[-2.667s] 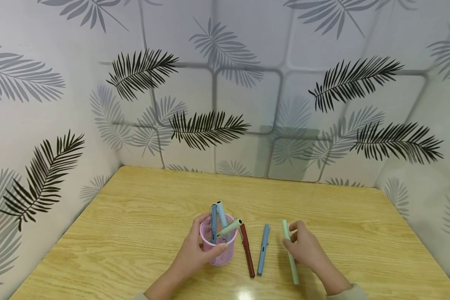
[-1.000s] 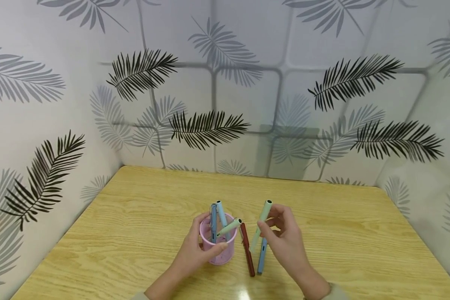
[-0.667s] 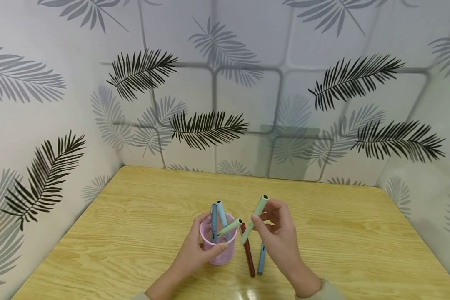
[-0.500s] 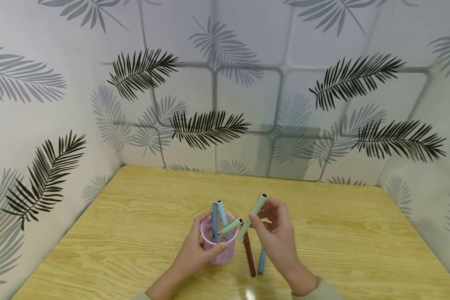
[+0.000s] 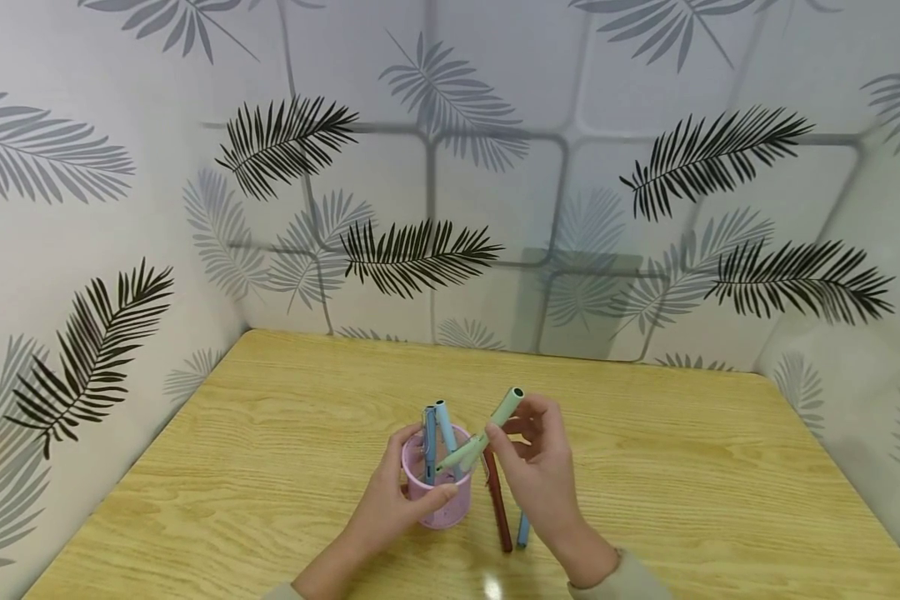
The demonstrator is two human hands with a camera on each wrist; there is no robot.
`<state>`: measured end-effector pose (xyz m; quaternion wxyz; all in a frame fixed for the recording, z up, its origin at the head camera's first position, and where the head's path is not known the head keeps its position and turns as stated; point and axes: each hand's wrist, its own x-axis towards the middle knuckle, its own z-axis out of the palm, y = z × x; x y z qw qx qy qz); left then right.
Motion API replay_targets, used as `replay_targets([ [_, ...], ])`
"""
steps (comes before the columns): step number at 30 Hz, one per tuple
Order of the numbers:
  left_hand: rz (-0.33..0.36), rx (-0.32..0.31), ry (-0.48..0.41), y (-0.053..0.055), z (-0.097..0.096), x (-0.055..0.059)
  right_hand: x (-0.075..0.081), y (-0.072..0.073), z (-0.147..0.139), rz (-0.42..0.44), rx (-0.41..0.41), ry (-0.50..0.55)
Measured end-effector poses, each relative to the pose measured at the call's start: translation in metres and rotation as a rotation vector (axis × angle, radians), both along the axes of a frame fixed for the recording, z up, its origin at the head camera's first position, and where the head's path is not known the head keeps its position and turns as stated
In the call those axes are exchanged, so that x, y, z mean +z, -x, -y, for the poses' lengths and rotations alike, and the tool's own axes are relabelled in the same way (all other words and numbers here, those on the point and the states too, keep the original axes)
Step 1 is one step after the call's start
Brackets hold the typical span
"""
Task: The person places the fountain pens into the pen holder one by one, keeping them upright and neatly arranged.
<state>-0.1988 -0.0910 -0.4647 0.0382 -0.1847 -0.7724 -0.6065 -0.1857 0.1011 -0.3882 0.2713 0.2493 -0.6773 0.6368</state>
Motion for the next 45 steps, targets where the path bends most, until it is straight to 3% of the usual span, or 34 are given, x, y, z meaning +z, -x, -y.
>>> replay_targets([
  [8,0.03,-0.005,-0.023,0.0,-0.001,-0.001,-0.005,-0.002,0.002,0.065,-0.02,-0.073],
  [15,0.015,0.0,-0.015,0.001,-0.001,-0.001,-0.007,-0.002,0.001,0.163,-0.021,-0.149],
  [19,0.008,0.006,-0.005,0.002,-0.002,0.0,0.0,-0.006,0.003,0.219,-0.02,-0.183],
  [25,0.02,0.003,-0.011,0.002,-0.002,0.001,-0.01,-0.003,0.0,0.241,-0.025,-0.209],
  [38,0.04,0.012,0.002,0.0,-0.003,0.002,-0.017,-0.003,-0.006,0.243,-0.065,-0.342],
  [45,0.04,0.007,-0.007,0.001,-0.002,0.0,-0.018,-0.003,-0.01,0.27,-0.086,-0.364],
])
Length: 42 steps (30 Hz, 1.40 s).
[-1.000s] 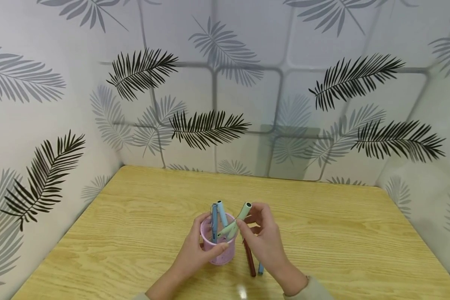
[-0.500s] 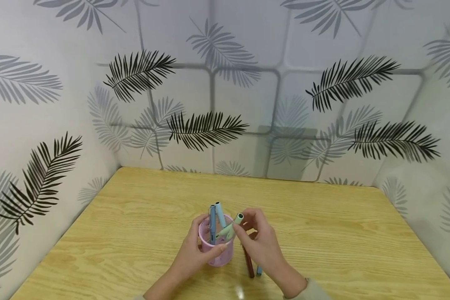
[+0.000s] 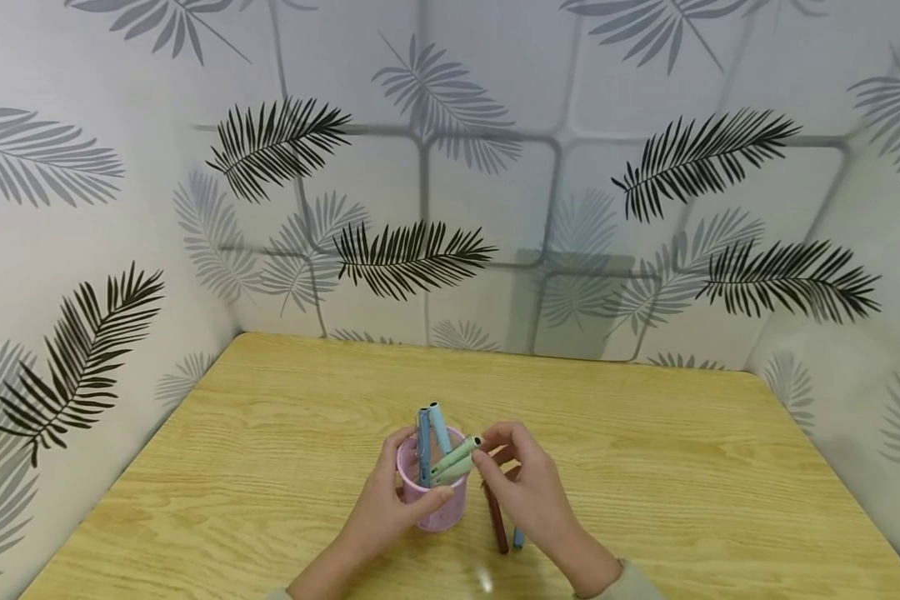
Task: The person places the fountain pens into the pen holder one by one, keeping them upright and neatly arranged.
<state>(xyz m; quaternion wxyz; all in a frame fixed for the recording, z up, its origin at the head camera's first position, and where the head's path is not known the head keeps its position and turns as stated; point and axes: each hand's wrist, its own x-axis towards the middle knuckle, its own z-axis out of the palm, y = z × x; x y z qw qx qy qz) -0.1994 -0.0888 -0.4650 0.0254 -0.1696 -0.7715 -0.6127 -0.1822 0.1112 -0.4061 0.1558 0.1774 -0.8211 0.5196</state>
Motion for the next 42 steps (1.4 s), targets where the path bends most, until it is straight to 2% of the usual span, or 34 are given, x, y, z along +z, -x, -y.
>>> replay_targets([
  [5,-0.002,0.004,0.001,0.0,0.0,0.0,0.0,0.0,-0.002,0.042,-0.009,0.011],
  [13,-0.012,0.005,0.001,0.0,0.0,-0.001,0.001,-0.001,-0.005,0.062,-0.011,0.01],
  [21,-0.012,-0.001,-0.012,0.0,0.0,-0.001,-0.003,0.0,-0.009,0.071,-0.033,0.013],
  [28,-0.011,-0.008,-0.018,0.0,0.0,-0.001,-0.006,0.002,-0.015,0.039,-0.068,0.001],
  [36,-0.005,0.002,-0.007,-0.001,0.0,0.0,-0.009,0.004,-0.022,0.067,-0.084,0.001],
  [38,-0.003,-0.002,-0.011,-0.004,-0.001,0.007,-0.009,0.005,-0.023,0.07,-0.085,0.001],
  [42,-0.003,-0.007,-0.017,-0.004,-0.001,0.007,-0.01,0.005,-0.026,0.064,-0.091,-0.007],
])
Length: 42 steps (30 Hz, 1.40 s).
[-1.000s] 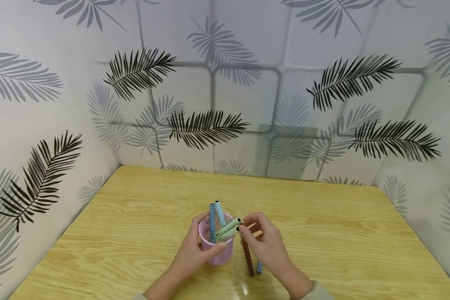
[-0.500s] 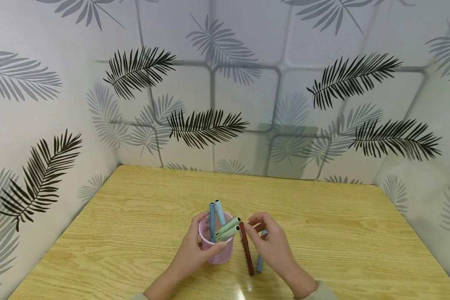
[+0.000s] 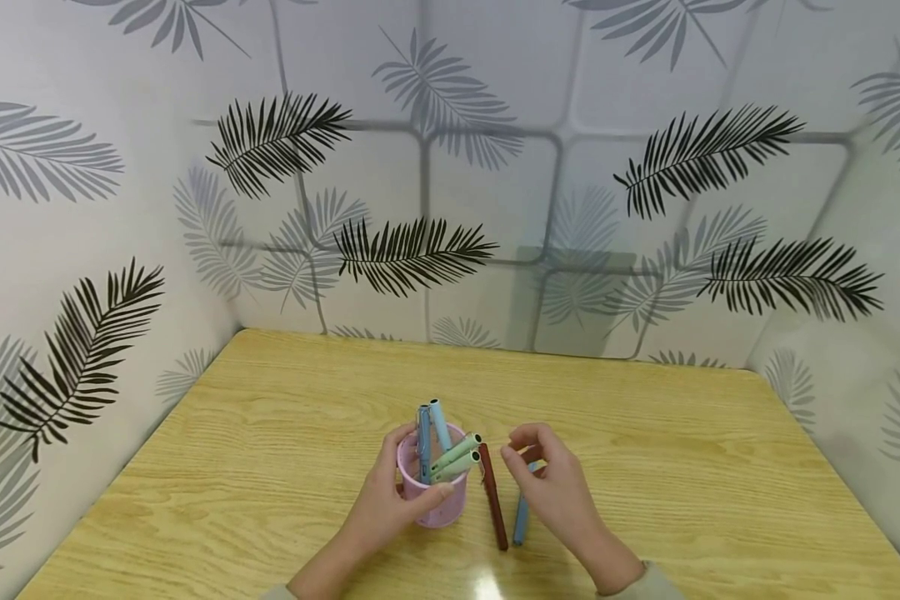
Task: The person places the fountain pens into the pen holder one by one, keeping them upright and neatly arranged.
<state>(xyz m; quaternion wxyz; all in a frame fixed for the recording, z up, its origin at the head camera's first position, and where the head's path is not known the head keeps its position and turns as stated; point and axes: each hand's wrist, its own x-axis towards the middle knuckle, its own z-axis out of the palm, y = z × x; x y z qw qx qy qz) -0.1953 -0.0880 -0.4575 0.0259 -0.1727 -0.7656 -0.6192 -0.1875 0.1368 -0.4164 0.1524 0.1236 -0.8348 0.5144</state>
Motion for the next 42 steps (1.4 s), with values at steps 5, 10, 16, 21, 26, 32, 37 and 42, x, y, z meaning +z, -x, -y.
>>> replay_targets([
  [5,-0.004,0.01,0.016,0.004,0.001,-0.007,-0.002,0.001,-0.003,0.024,-0.023,-0.003],
  [10,-0.007,-0.001,0.013,0.004,0.001,-0.006,-0.004,0.003,-0.006,0.032,-0.034,-0.001],
  [16,-0.026,0.014,0.033,0.005,0.002,-0.005,-0.008,0.005,-0.007,0.056,-0.044,0.0],
  [21,-0.024,0.008,0.025,0.007,0.002,-0.004,-0.009,0.007,-0.007,0.07,-0.06,-0.026],
  [26,-0.006,0.008,0.009,0.002,0.0,0.004,-0.009,0.007,-0.01,0.095,-0.072,-0.068],
  [32,-0.009,-0.004,0.003,-0.009,-0.001,0.024,-0.012,0.011,-0.013,0.143,-0.086,-0.116],
  [37,-0.006,-0.006,0.009,-0.012,-0.002,0.027,-0.017,0.014,-0.013,0.199,-0.106,-0.173],
  [42,0.0,-0.009,0.012,-0.013,-0.002,0.026,-0.018,0.015,-0.014,0.27,-0.124,-0.244],
])
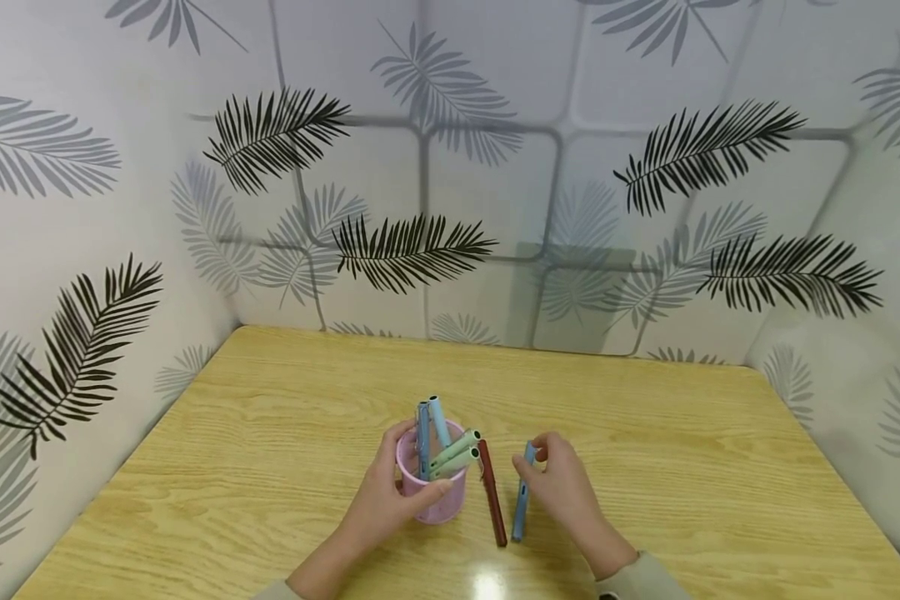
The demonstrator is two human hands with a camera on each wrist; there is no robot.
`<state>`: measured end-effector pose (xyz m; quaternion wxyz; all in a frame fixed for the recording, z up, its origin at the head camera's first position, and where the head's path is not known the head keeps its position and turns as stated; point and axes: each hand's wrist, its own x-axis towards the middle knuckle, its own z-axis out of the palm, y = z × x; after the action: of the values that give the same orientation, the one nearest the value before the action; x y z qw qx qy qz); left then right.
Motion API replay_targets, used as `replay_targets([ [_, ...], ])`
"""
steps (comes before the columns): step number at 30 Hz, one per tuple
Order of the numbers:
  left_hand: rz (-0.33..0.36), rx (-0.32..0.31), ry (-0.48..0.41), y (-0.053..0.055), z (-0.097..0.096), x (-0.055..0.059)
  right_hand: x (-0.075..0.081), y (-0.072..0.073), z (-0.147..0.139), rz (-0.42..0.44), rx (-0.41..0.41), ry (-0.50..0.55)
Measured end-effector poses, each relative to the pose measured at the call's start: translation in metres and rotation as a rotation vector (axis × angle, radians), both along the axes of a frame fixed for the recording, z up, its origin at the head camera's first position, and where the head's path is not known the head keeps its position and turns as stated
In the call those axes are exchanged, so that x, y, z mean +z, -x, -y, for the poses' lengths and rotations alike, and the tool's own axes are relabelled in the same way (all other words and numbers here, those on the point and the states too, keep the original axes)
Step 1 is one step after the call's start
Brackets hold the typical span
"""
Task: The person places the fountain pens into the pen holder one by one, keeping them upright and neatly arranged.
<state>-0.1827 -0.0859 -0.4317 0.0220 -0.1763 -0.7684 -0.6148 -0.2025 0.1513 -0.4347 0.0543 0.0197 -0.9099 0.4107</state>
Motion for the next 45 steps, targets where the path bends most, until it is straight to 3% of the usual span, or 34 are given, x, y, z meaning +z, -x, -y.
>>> replay_targets([
  [24,0.009,0.004,0.005,-0.001,0.0,-0.002,-0.016,0.009,-0.002,0.136,0.005,-0.085],
  [26,-0.002,0.004,0.002,0.0,0.0,-0.004,-0.018,0.011,-0.002,0.143,-0.001,-0.098],
  [34,0.001,0.012,0.007,0.014,0.003,-0.034,-0.021,0.017,-0.001,0.163,-0.017,-0.143],
  [45,-0.022,0.003,0.009,0.015,0.004,-0.033,-0.02,0.019,-0.001,0.181,0.022,-0.186],
])
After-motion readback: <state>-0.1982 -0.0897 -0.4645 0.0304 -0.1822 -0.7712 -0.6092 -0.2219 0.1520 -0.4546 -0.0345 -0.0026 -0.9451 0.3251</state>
